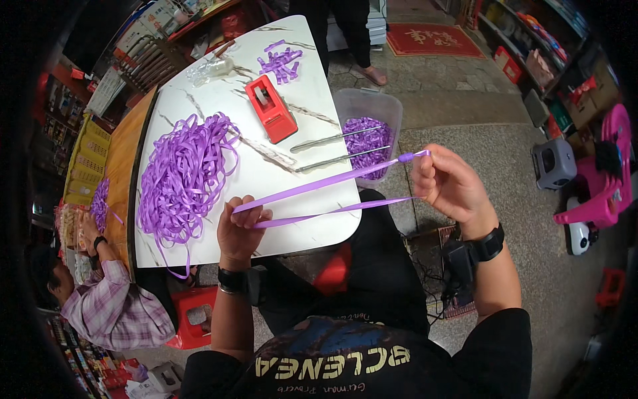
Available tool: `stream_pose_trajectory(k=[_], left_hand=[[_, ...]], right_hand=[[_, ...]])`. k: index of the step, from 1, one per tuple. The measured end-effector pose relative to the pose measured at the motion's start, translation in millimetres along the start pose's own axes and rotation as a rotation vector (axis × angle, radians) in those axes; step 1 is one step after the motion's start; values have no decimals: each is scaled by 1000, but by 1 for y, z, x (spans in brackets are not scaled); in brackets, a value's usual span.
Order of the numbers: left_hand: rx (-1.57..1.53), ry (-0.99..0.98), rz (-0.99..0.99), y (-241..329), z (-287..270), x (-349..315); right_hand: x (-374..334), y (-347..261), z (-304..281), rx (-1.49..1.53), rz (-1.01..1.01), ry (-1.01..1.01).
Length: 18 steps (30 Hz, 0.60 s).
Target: Bundling purple ribbons and securing them at a table.
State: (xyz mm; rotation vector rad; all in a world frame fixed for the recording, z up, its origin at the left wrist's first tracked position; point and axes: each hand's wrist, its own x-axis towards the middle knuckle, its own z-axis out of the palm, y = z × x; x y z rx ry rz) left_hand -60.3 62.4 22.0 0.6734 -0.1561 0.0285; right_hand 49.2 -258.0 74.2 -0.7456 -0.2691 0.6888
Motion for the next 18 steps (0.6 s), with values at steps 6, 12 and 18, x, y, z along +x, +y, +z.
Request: stream_pose_trajectory(k=[6,12,18], left_hand=[[-106,50,-81,-2,2,-2],[65,77,-107,-4,19,5],[128,64,-181,-25,56,30]], right_hand=[[4,0,-2,160,37,119],[7,9,-33,-16,137,150],[19,23,20,-988,-40,134]])
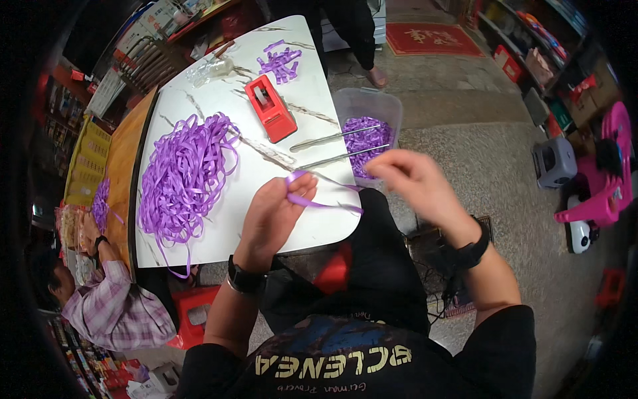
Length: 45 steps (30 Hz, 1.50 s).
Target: Bundling purple ribbons and securing them at a table.
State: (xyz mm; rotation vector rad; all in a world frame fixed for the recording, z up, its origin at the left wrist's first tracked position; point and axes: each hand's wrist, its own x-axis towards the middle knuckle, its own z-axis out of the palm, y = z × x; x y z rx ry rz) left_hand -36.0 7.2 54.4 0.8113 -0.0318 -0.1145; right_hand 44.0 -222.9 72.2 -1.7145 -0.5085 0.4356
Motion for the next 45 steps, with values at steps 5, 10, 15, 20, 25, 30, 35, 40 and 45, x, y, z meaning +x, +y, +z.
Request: stream_pose_trajectory(k=[5,10,15,20,25,30,35,40,45], left_hand=[[138,125,44,-12,39,26],[182,101,47,-9,50,34],[213,126,-77,-3,48,37],[-61,112,-114,16,38,41],[-116,160,-30,55,18,26],[-140,204,29,85,-8,2],[5,296,17,88,-6,-21],[160,152,-20,82,-12,-44],[574,121,-236,77,-1,-64]], right_hand=[[3,-38,49,323,44,-134],[10,-38,56,537,85,-91],[10,-24,54,456,114,-142],[-4,-6,49,332,101,-144],[-20,12,28,-40,-23,-164],[-34,25,13,-434,-207,-172],[-36,39,3,-554,-333,-123],[-32,46,-10,-703,-445,-41],[-27,47,-17,-810,-537,184]])
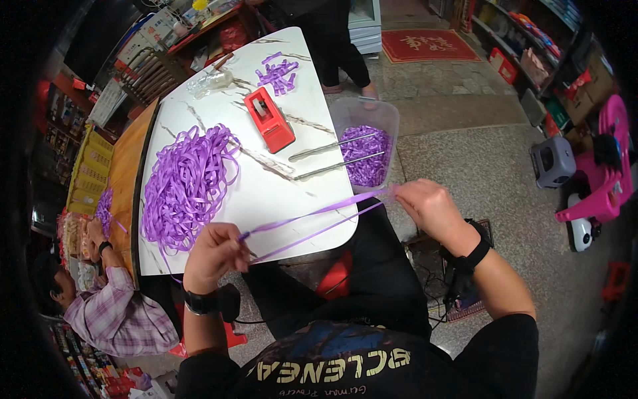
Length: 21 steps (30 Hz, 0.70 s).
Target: Bundling purple ribbons and securing them at a table.
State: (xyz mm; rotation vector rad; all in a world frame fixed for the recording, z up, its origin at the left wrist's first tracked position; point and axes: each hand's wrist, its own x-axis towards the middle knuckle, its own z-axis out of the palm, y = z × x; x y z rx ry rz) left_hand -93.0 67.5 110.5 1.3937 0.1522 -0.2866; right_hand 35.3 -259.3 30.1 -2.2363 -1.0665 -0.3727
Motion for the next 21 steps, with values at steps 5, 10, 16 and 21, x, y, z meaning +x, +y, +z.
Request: stream_pose_trajectory(k=[5,10,16,21], left_hand=[[407,-116,-179,1,30,-4],[846,-131,298,-28,51,-1],[1143,-67,531,-41,60,9],[1299,-89,561,-48,60,12]], right_hand=[[8,-13,0,75,213,18],[7,-9,21,679,648,223],[23,-17,8,1452,991,240],[33,-37,3,1651,1053,15]])
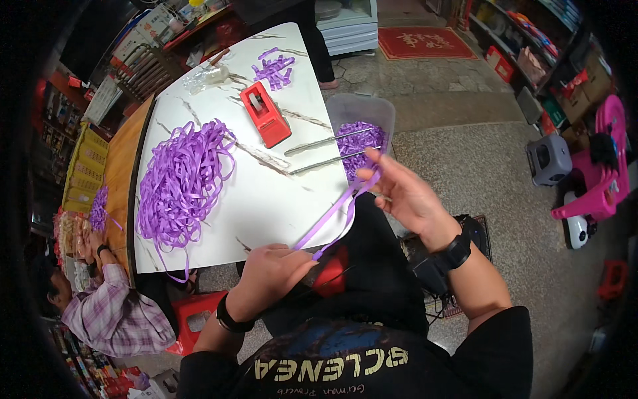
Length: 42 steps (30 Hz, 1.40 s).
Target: Bundling purple ribbons and securing them at a table.
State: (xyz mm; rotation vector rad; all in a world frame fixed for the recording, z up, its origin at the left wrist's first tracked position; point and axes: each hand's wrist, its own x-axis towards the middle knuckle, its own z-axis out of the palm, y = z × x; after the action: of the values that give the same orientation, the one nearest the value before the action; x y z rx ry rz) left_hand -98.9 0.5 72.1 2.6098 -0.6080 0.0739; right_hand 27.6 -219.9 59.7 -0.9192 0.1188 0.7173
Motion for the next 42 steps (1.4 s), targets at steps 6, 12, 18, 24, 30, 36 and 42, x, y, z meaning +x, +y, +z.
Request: stream_pose_trajectory(k=[6,12,18,24,30,36,42], left_hand=[[146,-45,12,5,-3,3],[79,77,0,-1,-2,-1],[-37,199,-142,-9,0,-5],[-200,298,-205,-6,0,-1],[-212,351,-250,-6,-4,-2],[-203,407,262,-2,-4,5],[-261,47,447,4,-6,12]], right_hand=[[1,-6,11,-76,-22,-68],[-2,-24,6,23,-109,-82],[-5,-27,5,89,-132,31],[1,-14,1,256,-53,38],[-2,-8,-1,335,-28,-4],[3,-7,-2,238,-35,38],[10,-10,8,115,-34,43]])
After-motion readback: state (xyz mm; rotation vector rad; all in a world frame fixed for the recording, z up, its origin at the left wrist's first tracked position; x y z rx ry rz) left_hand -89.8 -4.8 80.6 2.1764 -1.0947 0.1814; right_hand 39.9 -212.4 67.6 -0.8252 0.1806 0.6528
